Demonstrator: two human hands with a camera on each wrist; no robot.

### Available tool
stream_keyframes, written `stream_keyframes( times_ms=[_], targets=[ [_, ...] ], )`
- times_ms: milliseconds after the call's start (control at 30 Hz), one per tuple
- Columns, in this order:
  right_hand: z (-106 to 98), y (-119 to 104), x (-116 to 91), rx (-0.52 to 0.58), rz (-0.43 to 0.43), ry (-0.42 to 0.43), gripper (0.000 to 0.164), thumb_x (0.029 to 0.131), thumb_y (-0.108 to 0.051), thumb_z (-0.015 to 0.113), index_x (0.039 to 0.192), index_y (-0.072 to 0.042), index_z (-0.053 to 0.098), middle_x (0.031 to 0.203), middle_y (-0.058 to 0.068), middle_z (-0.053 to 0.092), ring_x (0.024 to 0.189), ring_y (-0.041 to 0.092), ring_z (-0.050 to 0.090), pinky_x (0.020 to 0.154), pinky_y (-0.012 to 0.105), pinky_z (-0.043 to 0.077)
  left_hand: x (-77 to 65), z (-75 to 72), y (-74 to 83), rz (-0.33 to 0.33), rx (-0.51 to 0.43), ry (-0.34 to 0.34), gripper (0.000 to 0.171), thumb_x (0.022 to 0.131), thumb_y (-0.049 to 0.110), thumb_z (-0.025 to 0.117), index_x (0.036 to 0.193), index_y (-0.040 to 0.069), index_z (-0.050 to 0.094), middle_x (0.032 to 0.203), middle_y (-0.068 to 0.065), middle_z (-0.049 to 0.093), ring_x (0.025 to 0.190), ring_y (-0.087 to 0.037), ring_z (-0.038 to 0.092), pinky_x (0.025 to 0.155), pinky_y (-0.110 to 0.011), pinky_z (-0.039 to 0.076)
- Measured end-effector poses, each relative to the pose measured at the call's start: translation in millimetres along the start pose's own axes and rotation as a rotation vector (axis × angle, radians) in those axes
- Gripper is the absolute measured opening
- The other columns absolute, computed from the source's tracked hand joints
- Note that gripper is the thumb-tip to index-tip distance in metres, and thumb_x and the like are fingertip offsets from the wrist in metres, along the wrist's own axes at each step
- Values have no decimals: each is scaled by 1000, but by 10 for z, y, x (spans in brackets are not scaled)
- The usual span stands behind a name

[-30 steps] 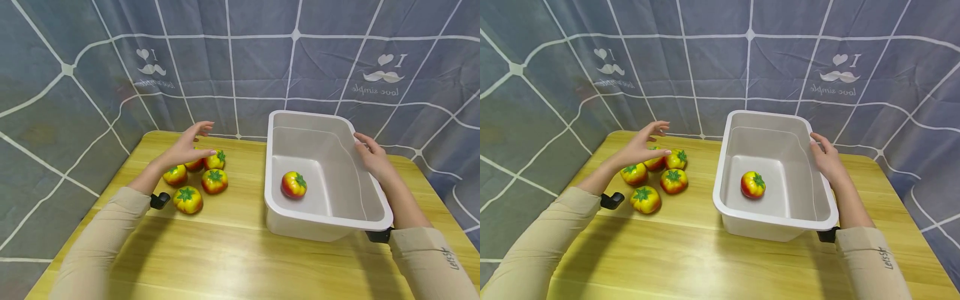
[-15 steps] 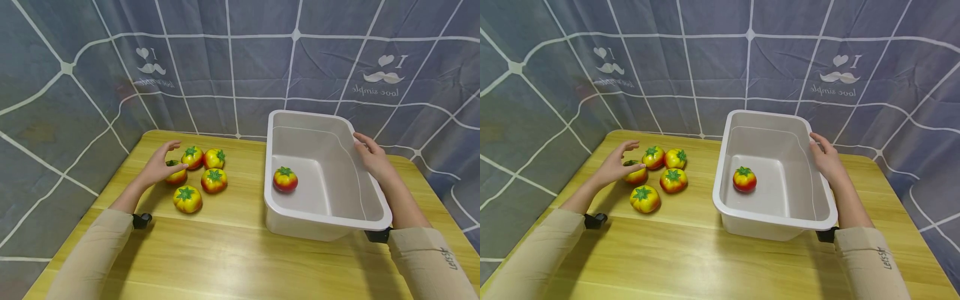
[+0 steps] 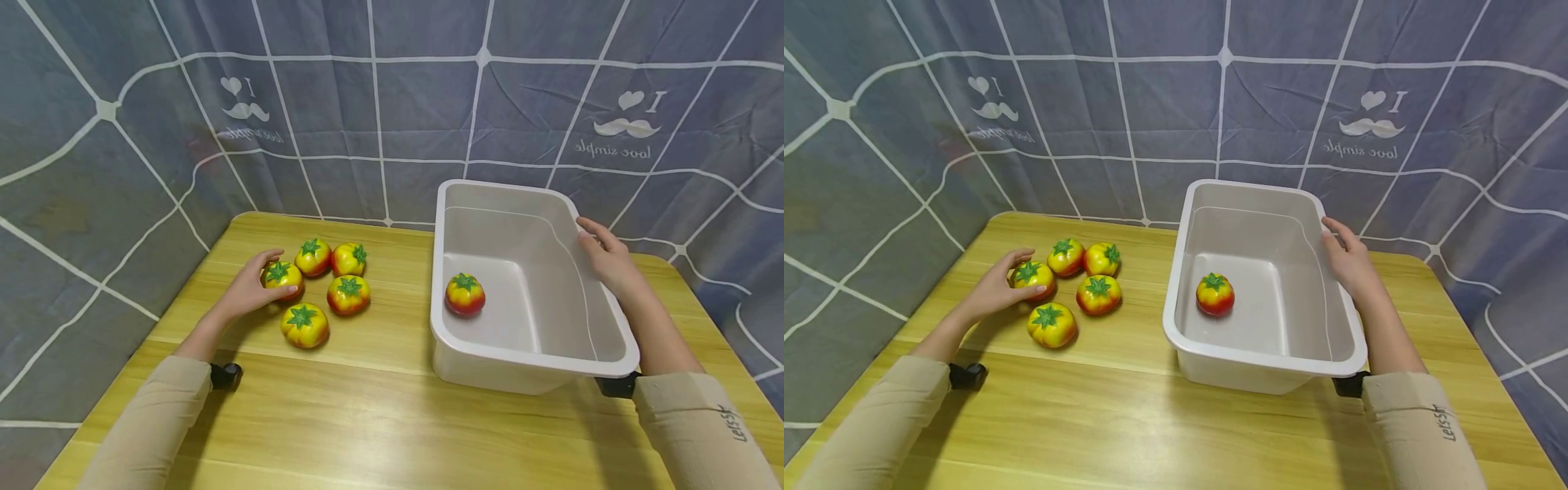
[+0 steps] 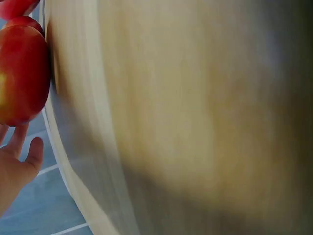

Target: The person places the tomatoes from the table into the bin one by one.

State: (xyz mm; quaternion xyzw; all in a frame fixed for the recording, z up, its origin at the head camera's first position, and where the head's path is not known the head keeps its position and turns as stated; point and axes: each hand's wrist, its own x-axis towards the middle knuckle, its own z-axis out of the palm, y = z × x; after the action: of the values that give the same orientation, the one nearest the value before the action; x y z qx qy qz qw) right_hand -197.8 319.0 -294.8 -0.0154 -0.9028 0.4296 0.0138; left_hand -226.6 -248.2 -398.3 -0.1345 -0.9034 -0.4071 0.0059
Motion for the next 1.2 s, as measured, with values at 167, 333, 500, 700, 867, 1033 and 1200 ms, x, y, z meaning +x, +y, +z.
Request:
stream_keyframes(
  times_ms=[167, 333, 500, 700, 867, 1033, 1200],
  targets=[
    [12, -10, 3, -3, 6, 0, 57, 100, -38, 27, 147, -6, 20, 132, 32, 37, 100, 20, 46, 69, 14, 38, -9, -9, -23, -33, -10, -13, 73, 81, 26, 73, 136, -4, 36, 137, -26, 37, 125, -41, 36, 104, -54, 26],
    [16, -6, 4, -1, 9, 0, 56, 100, -36, 27, 147, -5, 21, 131, 33, 38, 90, 5, 44, 68, 13, 38, -22, -35, -10, -76, -10, -23, 67, 81, 29, 73, 132, -2, 40, 134, -25, 40, 120, -39, 39, 102, -53, 28],
    [14, 2, 7, 6, 5, 5, 56, 100, -37, 28, 147, -6, 21, 132, 32, 37, 87, 0, 41, 69, 13, 38, -27, -71, 24, -86, -6, -17, 65, 81, 30, 73, 129, -1, 44, 130, -23, 44, 112, -36, 43, 97, -49, 34],
    [11, -20, -2, 3, 13, -12, 57, 100, -37, 26, 147, -6, 18, 134, 32, 35, 99, 16, 46, 70, 15, 38, -3, -135, 79, -67, 3, 18, 62, 80, 29, 74, 128, 0, 46, 123, -21, 48, 103, -32, 45, 88, -42, 37],
    [12, -19, -1, -1, 15, -16, 56, 100, -35, 25, 147, -5, 18, 134, 34, 34, 102, 23, 46, 68, 14, 39, 46, -177, 136, -41, 22, 34, 61, 80, 30, 74, 127, 1, 47, 121, -21, 49, 100, -31, 45, 85, -40, 37],
    [11, -14, -7, 3, 18, -18, 57, 100, -37, 26, 147, -6, 18, 134, 33, 34, 102, 22, 45, 69, 14, 38, 84, -217, 214, -38, 29, 41, 63, 80, 31, 74, 128, 1, 47, 124, -21, 48, 102, -32, 45, 86, -42, 38],
    [21, -6, -13, 9, 6, -5, 57, 100, -37, 26, 147, -7, 19, 135, 32, 34, 108, 31, 43, 74, 19, 38, 126, -244, 289, -25, 19, 35, 64, 80, 31, 73, 129, 0, 46, 126, -21, 47, 103, -32, 46, 87, -42, 39]
  ],
)
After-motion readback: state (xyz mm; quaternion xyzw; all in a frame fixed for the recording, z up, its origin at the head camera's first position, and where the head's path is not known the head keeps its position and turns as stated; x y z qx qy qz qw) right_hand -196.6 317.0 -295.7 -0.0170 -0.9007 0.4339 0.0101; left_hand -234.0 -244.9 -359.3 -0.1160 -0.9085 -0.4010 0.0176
